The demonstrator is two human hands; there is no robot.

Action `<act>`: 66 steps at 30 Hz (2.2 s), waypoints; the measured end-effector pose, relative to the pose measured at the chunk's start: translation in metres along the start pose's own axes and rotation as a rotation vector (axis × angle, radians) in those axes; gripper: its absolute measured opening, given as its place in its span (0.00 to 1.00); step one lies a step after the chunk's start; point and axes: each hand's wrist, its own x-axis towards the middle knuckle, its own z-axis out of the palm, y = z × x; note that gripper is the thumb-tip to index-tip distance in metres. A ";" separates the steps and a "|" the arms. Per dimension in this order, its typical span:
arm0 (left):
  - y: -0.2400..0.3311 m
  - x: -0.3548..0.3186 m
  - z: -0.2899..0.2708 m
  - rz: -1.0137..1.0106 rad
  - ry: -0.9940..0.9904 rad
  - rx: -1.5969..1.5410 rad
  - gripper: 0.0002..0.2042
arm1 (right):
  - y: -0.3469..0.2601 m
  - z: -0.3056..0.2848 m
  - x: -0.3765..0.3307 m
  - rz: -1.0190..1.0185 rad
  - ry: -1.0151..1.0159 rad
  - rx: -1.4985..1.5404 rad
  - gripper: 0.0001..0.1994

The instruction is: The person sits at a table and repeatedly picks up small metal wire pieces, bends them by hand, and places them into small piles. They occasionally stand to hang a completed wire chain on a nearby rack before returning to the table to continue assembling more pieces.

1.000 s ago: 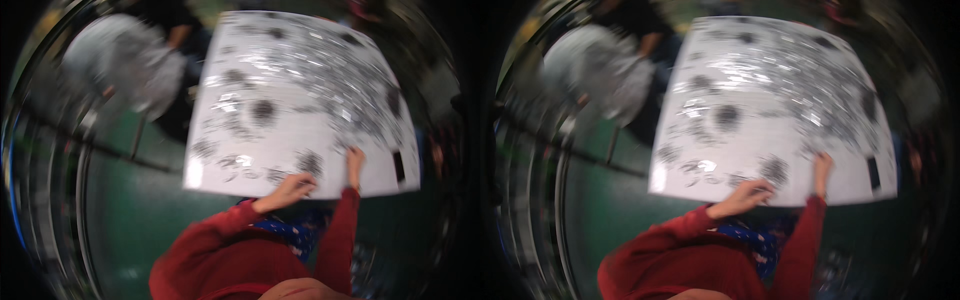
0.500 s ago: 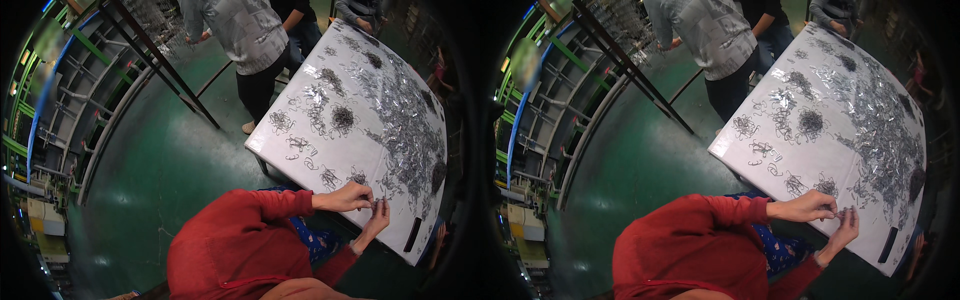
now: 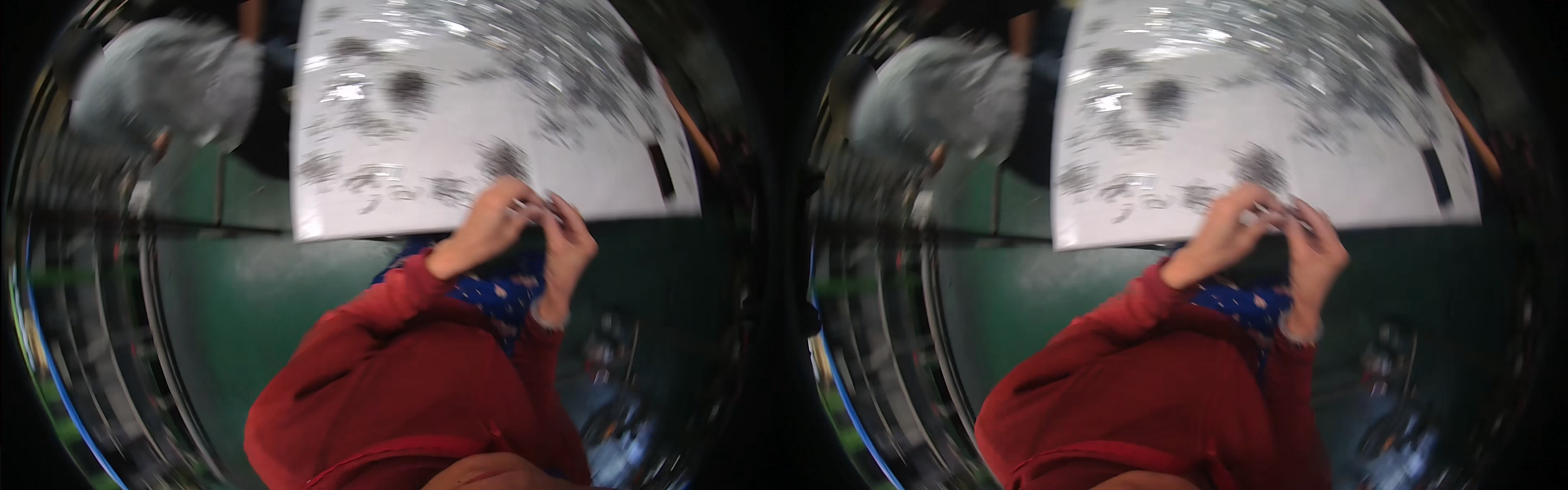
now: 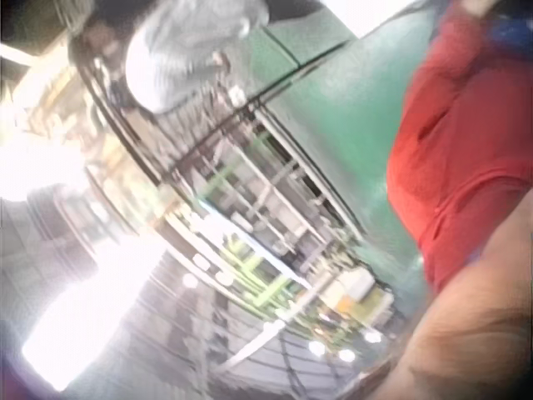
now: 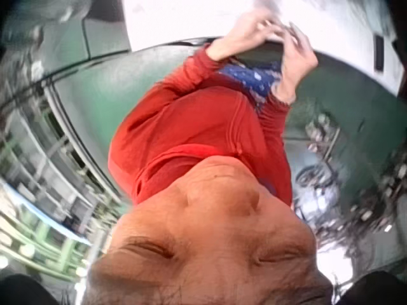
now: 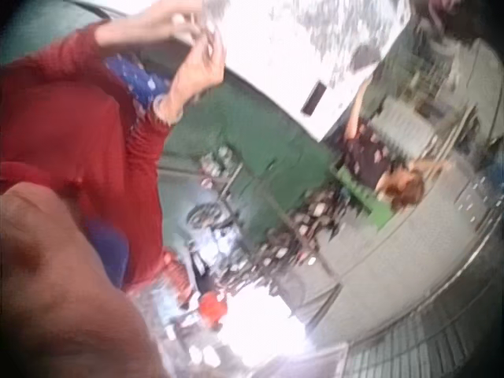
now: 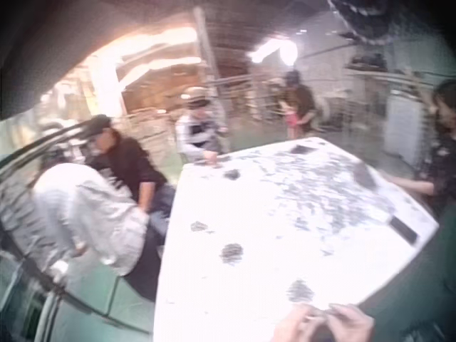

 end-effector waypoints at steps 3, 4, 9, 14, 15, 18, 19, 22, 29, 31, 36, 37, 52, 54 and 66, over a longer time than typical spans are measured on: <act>0.001 -0.002 0.006 -0.094 -0.033 -0.166 0.04 | 0.007 -0.005 -0.003 -0.040 -0.041 0.115 0.11; 0.002 -0.001 0.007 -0.152 -0.058 -0.234 0.04 | 0.008 -0.006 -0.004 -0.046 -0.031 0.128 0.11; 0.004 0.000 0.003 -0.468 -0.129 -0.417 0.04 | 0.003 -0.003 -0.004 -0.140 -0.033 -0.169 0.13; -0.004 -0.002 0.015 -0.343 0.023 -0.473 0.05 | 0.004 0.010 -0.003 -0.440 0.009 -0.468 0.17; -0.006 -0.003 0.017 -0.378 0.030 -0.485 0.04 | 0.005 0.013 -0.002 -0.432 0.015 -0.447 0.17; -0.009 -0.002 0.019 -0.312 0.088 -0.507 0.04 | 0.008 0.018 0.001 -0.331 0.063 -0.322 0.16; -0.012 0.002 0.018 -0.301 0.103 -0.548 0.03 | 0.009 0.015 0.002 -0.245 0.040 -0.219 0.16; -0.017 0.008 0.012 -0.230 0.097 -0.484 0.03 | 0.023 -0.003 0.030 -0.087 0.131 -0.042 0.14; -0.013 0.004 -0.001 -0.236 -0.119 -0.305 0.03 | 0.122 -0.018 0.162 -0.428 -0.190 -0.753 0.13; -0.009 0.004 -0.004 -0.192 -0.138 -0.315 0.04 | 0.140 -0.015 0.170 -0.386 -0.333 -0.827 0.13; -0.009 0.006 -0.007 -0.108 -0.100 -0.299 0.04 | 0.138 -0.016 0.179 -0.547 -0.338 -0.937 0.17; -0.010 0.007 -0.008 -0.107 -0.107 -0.265 0.04 | 0.130 -0.015 0.178 -0.548 -0.331 -0.904 0.19; 0.002 0.002 0.005 0.140 -0.224 0.005 0.05 | -0.011 -0.016 0.014 0.076 0.047 0.215 0.25; 0.001 -0.004 0.007 0.121 -0.214 -0.031 0.05 | -0.005 -0.018 0.008 0.063 0.048 0.239 0.25; -0.013 -0.009 0.004 0.116 -0.134 0.016 0.14 | 0.008 -0.008 -0.011 0.147 0.251 0.568 0.13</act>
